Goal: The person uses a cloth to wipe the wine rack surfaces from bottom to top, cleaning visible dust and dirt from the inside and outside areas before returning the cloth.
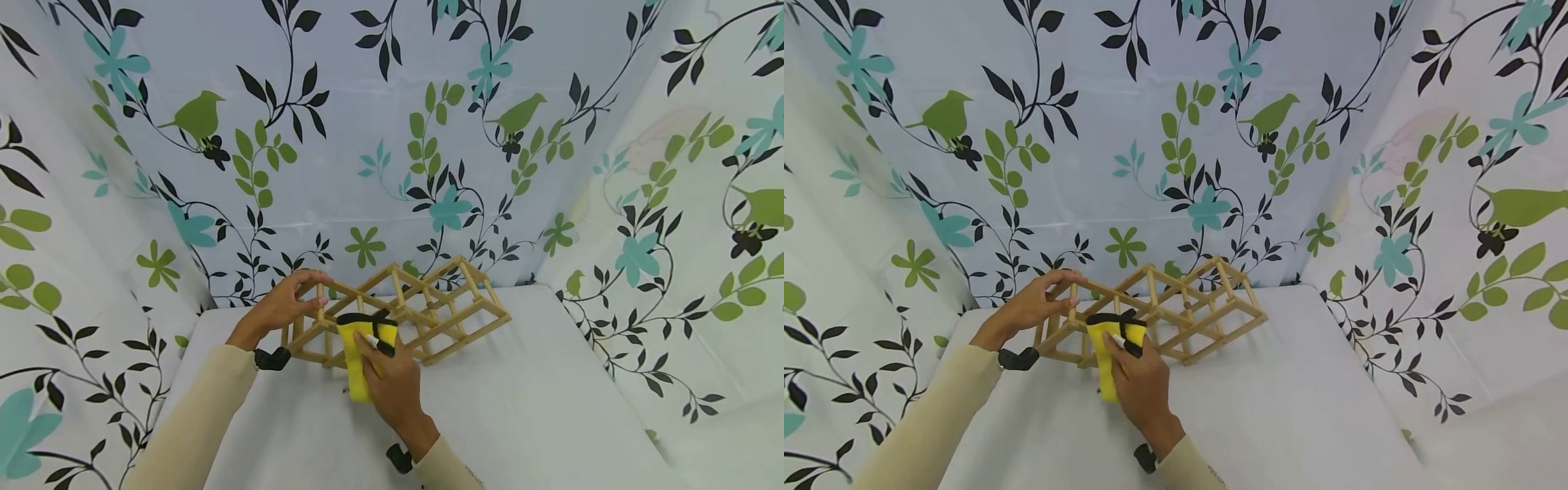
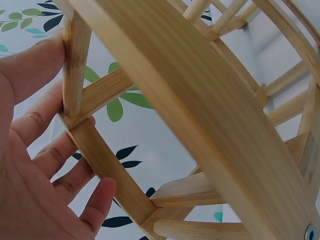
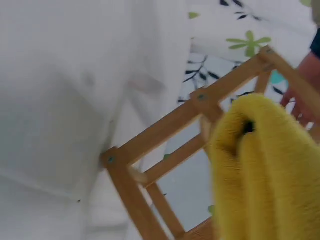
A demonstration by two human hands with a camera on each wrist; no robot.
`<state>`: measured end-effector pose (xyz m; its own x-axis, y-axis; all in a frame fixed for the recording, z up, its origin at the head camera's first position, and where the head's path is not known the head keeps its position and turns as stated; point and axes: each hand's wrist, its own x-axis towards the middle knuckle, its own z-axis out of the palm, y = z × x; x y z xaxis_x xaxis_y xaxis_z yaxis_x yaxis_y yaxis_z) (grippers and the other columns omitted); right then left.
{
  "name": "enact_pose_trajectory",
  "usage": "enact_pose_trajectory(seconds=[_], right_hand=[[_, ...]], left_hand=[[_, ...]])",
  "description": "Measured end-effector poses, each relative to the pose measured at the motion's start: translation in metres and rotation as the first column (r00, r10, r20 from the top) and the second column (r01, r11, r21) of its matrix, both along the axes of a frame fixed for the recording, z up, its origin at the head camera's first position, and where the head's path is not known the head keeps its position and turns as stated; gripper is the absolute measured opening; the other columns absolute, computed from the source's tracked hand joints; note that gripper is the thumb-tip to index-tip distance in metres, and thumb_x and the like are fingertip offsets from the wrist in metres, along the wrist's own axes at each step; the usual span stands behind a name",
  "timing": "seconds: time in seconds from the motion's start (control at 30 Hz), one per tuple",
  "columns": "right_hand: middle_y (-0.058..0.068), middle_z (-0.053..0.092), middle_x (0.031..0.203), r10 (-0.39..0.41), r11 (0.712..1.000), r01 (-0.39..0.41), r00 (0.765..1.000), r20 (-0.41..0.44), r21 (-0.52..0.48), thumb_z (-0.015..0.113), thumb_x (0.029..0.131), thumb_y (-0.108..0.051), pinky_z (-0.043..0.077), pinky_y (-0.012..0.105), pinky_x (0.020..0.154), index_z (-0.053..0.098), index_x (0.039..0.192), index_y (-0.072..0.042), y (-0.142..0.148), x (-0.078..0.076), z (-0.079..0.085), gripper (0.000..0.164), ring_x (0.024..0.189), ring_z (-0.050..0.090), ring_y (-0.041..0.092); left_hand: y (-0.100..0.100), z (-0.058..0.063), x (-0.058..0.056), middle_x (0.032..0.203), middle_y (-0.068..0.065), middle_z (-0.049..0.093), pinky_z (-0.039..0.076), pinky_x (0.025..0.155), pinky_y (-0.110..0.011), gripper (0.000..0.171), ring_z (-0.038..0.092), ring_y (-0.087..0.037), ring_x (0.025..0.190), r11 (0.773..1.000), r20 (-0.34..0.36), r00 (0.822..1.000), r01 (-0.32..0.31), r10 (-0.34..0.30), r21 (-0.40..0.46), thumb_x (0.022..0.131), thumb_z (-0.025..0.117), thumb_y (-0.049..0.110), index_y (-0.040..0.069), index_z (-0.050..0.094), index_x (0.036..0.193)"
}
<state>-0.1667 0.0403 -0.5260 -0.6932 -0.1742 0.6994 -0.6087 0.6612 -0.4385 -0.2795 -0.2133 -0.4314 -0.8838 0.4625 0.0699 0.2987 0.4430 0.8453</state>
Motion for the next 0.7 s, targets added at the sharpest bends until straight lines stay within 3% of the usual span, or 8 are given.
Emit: enact_pose_trajectory(seconds=[0.13, 0.27, 0.37, 0.53, 0.6, 0.7], right_hand=[[0.018, 0.076, 0.108, -0.028, 0.996, 0.016, 0.991, 0.129, 0.092, 0.082, 0.093, -0.013, 0.033, 0.016, 0.049, 0.077, 0.130, -0.031, -0.001, -0.003, -0.005, 0.042, 0.062, 0.050, 0.010], [0.016, 0.076, 0.111, 0.021, 1.000, -0.022, 1.000, 0.022, 0.016, 0.083, 0.092, -0.011, 0.048, 0.017, 0.056, 0.077, 0.131, -0.028, -0.008, 0.000, -0.007, 0.043, 0.073, 0.061, 0.012], [0.014, 0.074, 0.116, -0.008, 0.999, 0.006, 0.999, -0.039, -0.053, 0.080, 0.096, -0.012, 0.061, 0.026, 0.073, 0.075, 0.136, -0.024, -0.016, -0.004, -0.005, 0.042, 0.090, 0.071, 0.017], [0.010, 0.076, 0.117, -0.072, 0.997, 0.075, 0.994, 0.079, -0.026, 0.081, 0.091, -0.010, 0.061, 0.027, 0.071, 0.077, 0.131, -0.027, -0.019, -0.002, -0.002, 0.043, 0.091, 0.072, 0.016], [0.011, 0.076, 0.116, -0.043, 0.997, 0.046, 0.998, 0.050, -0.059, 0.081, 0.090, -0.008, 0.060, 0.026, 0.070, 0.078, 0.130, -0.025, -0.019, -0.001, 0.002, 0.044, 0.089, 0.071, 0.015], [0.014, 0.074, 0.119, 0.038, 0.989, -0.046, 0.997, -0.062, -0.140, 0.078, 0.094, -0.006, 0.062, 0.026, 0.075, 0.076, 0.134, -0.021, -0.024, -0.004, 0.010, 0.043, 0.092, 0.071, 0.017]], left_hand=[[0.000, 0.002, 0.000, 0.167, -0.022, 0.036, 0.021, 0.127, -0.073, 0.045, 0.023, -0.049, 0.161, 1.000, 0.008, 1.000, -0.003, 0.003, -0.005, 0.106, 0.068, 0.022, 0.004, 0.057, 0.146], [-0.001, 0.000, -0.001, 0.166, -0.021, 0.038, 0.021, 0.127, -0.072, 0.045, 0.025, -0.049, 0.160, 1.000, 0.000, 1.000, -0.015, 0.015, -0.018, 0.106, 0.069, 0.022, 0.006, 0.058, 0.146], [-0.002, 0.000, -0.001, 0.165, -0.020, 0.039, 0.021, 0.127, -0.071, 0.043, 0.026, -0.048, 0.160, 0.999, -0.007, 1.000, -0.029, 0.028, -0.028, 0.106, 0.069, 0.021, 0.007, 0.059, 0.145], [-0.002, 0.002, 0.000, 0.165, -0.022, 0.039, 0.021, 0.127, -0.072, 0.043, 0.027, -0.049, 0.159, 0.999, 0.001, 1.000, -0.026, 0.026, -0.047, 0.106, 0.068, 0.019, 0.005, 0.058, 0.145], [-0.001, 0.003, 0.000, 0.165, -0.022, 0.039, 0.021, 0.127, -0.071, 0.043, 0.027, -0.049, 0.159, 0.998, -0.002, 1.000, -0.027, 0.027, -0.060, 0.106, 0.069, 0.020, 0.005, 0.058, 0.145], [0.002, 0.004, -0.002, 0.163, -0.022, 0.041, 0.023, 0.128, -0.070, 0.043, 0.029, -0.048, 0.158, 0.997, -0.014, 0.999, -0.036, 0.035, -0.065, 0.105, 0.070, 0.022, 0.006, 0.060, 0.143]])
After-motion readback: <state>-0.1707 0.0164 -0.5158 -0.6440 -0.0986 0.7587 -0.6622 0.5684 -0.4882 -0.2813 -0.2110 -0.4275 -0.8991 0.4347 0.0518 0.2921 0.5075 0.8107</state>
